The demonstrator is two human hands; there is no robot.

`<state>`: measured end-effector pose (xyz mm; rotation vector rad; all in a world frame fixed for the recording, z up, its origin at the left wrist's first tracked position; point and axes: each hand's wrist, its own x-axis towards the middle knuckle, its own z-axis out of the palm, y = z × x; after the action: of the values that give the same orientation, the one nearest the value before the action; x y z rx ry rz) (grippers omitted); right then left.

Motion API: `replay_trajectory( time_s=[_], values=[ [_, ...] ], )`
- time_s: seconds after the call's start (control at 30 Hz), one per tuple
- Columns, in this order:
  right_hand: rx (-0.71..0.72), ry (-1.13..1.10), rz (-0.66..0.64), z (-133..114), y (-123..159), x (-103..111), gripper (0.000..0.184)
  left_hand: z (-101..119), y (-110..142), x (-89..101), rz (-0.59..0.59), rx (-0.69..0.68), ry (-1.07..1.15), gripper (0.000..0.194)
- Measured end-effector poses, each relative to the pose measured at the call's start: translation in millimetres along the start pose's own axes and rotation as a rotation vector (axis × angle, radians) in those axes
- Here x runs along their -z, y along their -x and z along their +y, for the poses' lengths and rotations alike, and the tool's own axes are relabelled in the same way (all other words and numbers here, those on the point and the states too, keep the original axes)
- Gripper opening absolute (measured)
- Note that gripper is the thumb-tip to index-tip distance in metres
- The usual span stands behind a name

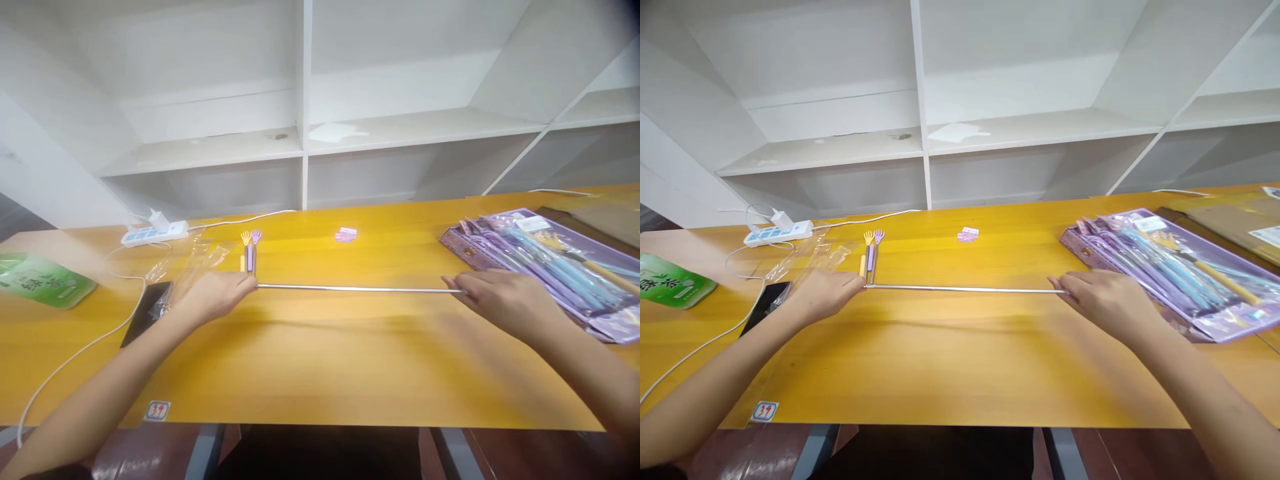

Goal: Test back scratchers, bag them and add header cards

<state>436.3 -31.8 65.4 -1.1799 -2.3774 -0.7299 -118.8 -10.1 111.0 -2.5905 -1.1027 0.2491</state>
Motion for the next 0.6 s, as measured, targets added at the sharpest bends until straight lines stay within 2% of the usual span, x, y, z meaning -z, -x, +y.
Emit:
replay_trajectory(
  time_s=[0.1,0.2,0.3,0.43,0.6],
  values=[
    [0.055,0.026,0.001,4.9,22.6,9.2,0.052,4.5,17.2,-8.7,0.063,-0.058,0.042,0.018],
    [0.043,-0.024,-0.04,-5.7,33.0,9.3,0.05,15.1,20.5,-15.3,0.135,-0.087,0.048,0.021],
    [0.001,-0.1,-0.053,-15.4,40.7,6.6,0.047,22.0,22.4,-20.1,0.153,-0.095,0.061,0.022],
    [-0.098,-0.205,-0.091,-19.5,51.5,4.0,0.043,23.1,29.6,-25.1,0.168,-0.086,0.083,0.025],
    [-0.314,-0.206,-0.199,-15.5,55.5,-4.3,0.047,18.4,32.4,-26.9,0.169,-0.069,0.026,0.031]
  ],
)
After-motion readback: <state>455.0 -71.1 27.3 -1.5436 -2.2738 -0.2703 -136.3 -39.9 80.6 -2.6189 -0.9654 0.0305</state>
